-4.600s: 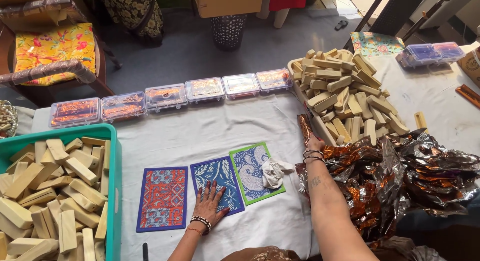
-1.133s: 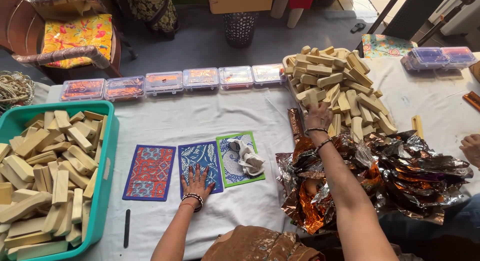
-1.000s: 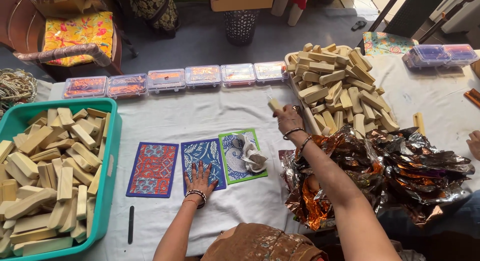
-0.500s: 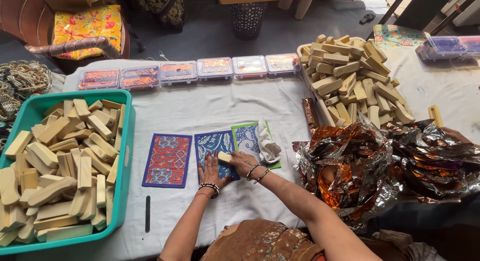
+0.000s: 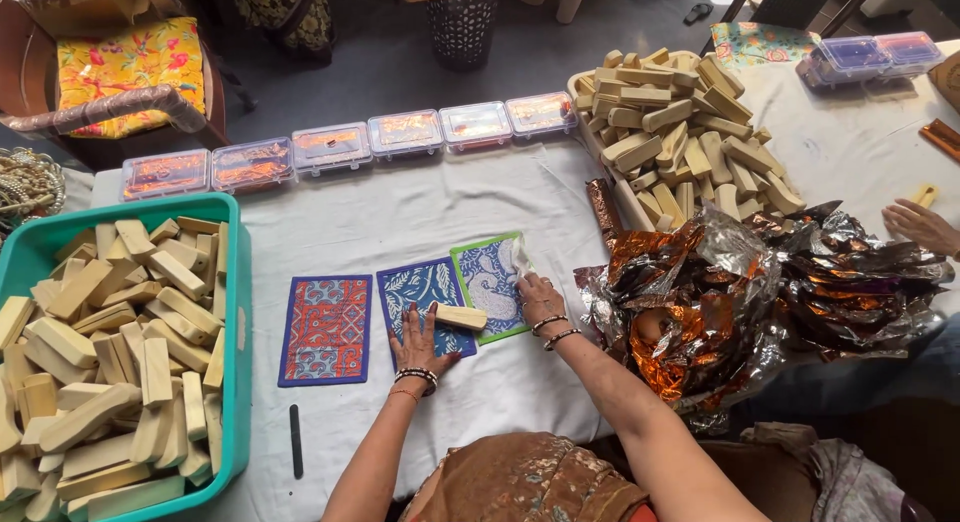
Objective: The person picks up small wooden blocks from a tray and wraps them individually in foil. They use a white cloth to wipe the blocks before wrapping and place the wrapped items on the table.
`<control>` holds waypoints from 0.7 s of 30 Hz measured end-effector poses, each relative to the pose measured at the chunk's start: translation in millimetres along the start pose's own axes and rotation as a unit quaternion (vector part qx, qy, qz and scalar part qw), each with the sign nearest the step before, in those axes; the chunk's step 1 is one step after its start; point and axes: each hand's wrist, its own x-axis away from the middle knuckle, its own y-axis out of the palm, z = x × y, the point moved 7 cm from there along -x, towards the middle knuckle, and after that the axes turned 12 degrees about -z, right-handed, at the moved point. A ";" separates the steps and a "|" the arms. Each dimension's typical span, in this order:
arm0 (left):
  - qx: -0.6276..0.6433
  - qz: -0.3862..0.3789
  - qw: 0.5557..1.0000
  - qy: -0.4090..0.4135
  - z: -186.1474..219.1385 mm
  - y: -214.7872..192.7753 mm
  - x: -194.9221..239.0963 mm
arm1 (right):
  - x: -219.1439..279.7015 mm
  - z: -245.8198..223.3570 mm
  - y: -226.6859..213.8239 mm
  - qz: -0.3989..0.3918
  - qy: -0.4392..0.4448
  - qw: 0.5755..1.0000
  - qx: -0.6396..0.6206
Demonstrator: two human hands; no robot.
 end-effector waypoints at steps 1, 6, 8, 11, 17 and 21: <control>-0.002 -0.002 1.000 0.004 0.9 -1.2 0.3 | -0.1 3.3 -0.8 0.001 0.004 1.000 0.000; -0.034 -0.025 0.999 -0.007 2.8 -0.5 -0.6 | -10.0 30.4 -21.4 -0.005 0.091 0.992 -0.082; -0.039 -0.024 0.999 -0.006 2.8 -0.1 -1.1 | -18.6 34.9 -48.3 0.031 0.096 0.990 -0.095; -0.048 -0.023 0.999 -0.010 1.5 0.0 -0.5 | -20.3 34.7 -110.1 0.038 0.167 0.978 -0.122; -0.058 -0.025 0.998 -0.014 3.1 -3.1 4.2 | -44.7 147.6 -165.4 0.129 0.321 0.932 -0.110; -0.054 -0.034 0.998 -0.015 1.9 -3.4 5.1 | -33.6 211.1 -201.0 0.069 0.464 0.880 -0.070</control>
